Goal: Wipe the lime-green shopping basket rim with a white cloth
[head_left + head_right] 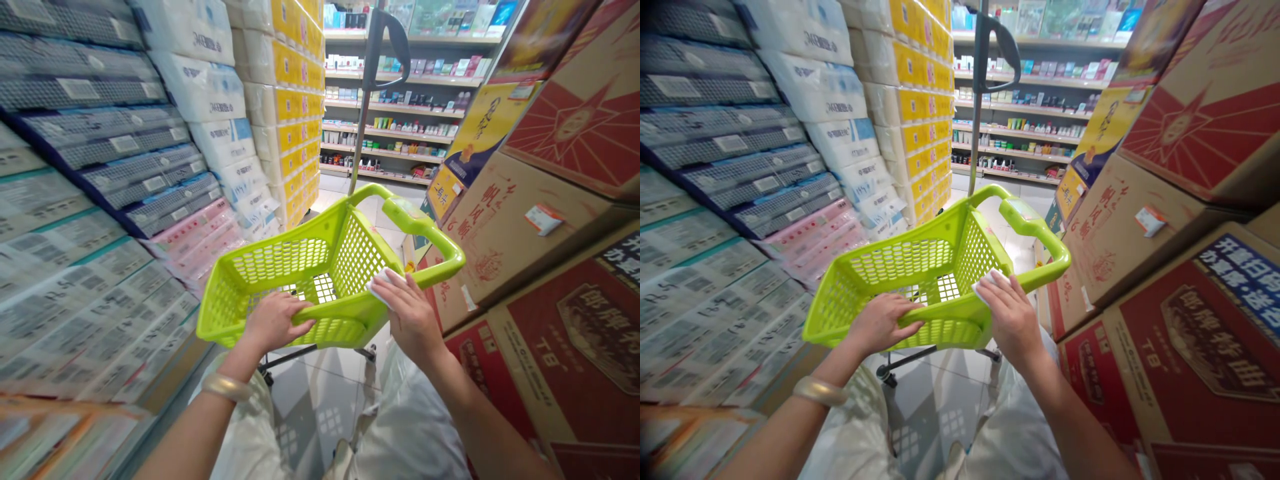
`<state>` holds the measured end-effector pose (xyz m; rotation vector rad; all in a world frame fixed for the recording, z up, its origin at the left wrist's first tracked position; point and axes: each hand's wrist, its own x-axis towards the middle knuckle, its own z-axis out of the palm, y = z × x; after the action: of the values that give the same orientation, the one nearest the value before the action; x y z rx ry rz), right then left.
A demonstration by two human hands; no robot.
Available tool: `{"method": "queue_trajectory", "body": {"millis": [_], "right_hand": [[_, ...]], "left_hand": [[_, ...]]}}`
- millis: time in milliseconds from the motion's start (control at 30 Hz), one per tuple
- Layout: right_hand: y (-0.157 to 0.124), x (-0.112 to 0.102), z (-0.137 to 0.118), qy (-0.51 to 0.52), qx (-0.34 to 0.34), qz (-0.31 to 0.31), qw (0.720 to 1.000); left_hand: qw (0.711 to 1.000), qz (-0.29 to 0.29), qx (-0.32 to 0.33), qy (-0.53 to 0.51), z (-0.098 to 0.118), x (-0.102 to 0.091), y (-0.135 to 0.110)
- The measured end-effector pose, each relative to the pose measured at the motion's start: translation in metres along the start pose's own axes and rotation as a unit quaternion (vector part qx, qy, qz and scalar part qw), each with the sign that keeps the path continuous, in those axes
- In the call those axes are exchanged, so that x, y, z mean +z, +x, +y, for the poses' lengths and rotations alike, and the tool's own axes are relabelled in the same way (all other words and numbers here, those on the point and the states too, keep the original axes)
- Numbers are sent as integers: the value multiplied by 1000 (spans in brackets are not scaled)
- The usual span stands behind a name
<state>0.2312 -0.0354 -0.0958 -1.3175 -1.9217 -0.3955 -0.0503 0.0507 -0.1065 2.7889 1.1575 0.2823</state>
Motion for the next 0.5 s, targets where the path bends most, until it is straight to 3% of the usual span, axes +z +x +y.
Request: {"method": "queue_trajectory", "body": {"millis": [133, 200, 367, 433, 500], "right_hand": [[2, -14, 14, -58, 70, 87, 992], [3, -16, 12, -67, 80, 92, 990], [4, -5, -14, -9, 7, -3, 1000], [4, -7, -12, -9, 8, -2, 1000], [5, -13, -2, -31, 40, 36, 998]], "left_hand": [[997, 71, 1, 32, -8, -2, -7], [992, 117, -8, 44, -2, -4, -6], [985, 169, 28, -28, 51, -7, 19], [982, 169, 46, -63, 75, -6, 33], [981, 165, 47, -87, 94, -5, 45]]}}
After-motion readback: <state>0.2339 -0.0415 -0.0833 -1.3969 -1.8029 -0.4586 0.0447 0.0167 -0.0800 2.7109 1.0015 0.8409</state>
